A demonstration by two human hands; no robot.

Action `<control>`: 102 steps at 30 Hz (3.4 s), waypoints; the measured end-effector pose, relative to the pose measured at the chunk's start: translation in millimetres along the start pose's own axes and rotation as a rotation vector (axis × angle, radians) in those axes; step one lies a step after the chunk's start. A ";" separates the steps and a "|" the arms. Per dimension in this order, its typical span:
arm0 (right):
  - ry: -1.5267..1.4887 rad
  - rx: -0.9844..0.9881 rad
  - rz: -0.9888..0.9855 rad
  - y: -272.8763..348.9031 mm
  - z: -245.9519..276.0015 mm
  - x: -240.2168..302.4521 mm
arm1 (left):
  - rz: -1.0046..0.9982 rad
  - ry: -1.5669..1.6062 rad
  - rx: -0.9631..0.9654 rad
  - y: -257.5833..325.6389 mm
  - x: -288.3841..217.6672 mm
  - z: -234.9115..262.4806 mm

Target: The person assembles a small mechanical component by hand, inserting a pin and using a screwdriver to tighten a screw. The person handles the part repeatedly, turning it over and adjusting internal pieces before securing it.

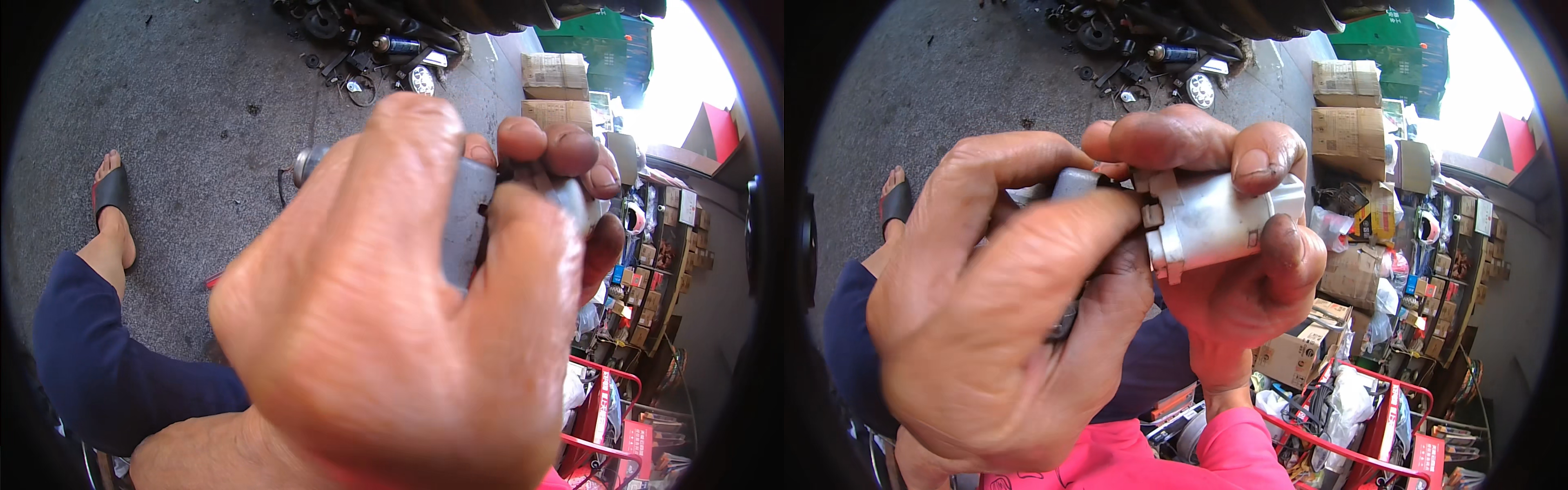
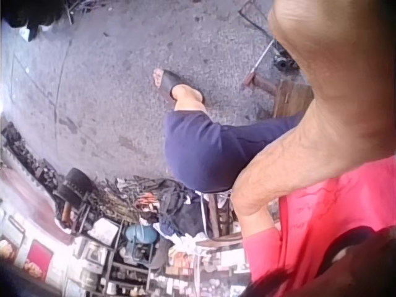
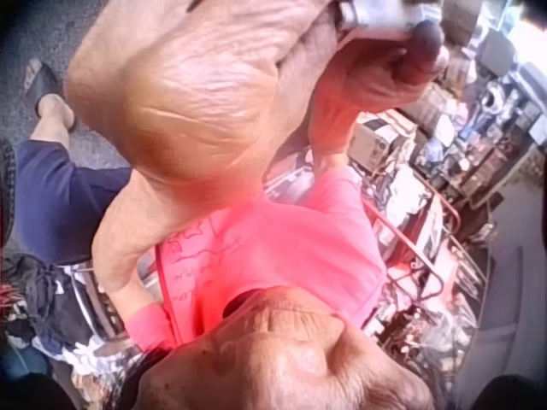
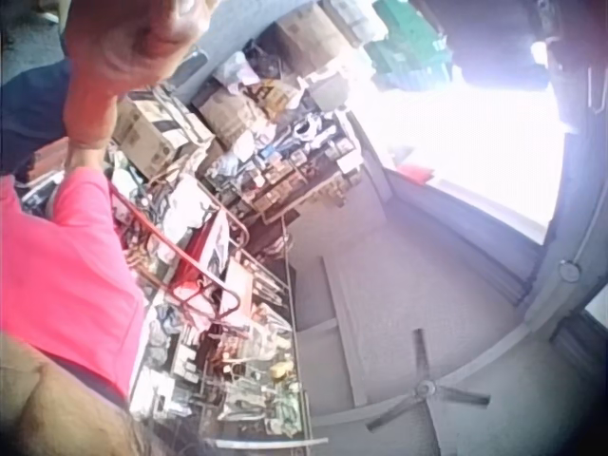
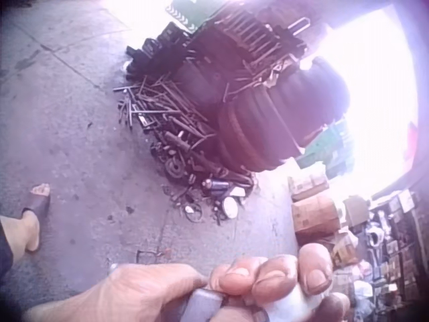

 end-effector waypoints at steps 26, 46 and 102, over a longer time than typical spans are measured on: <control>0.156 -0.611 -0.257 16.0 22.1 11.6 | 0.393 0.363 0.103 0.6 16.6 -8.3; 0.926 -0.304 0.180 20.9 -15.9 42.9 | 0.354 0.651 0.171 20.1 19.1 -30.2; 0.988 -0.173 -0.353 23.1 -7.5 24.5 | 0.472 0.584 0.266 14.0 33.0 -22.9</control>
Point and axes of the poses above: each hand's wrist, its own y-axis away from the middle knuckle, its own z-axis out of the back of the hand, x = y × z, the point moved 9 cm from there along -y, towards the middle knuckle, and after that the axes turned 5 degrees about -x, right-handed, at the moved point
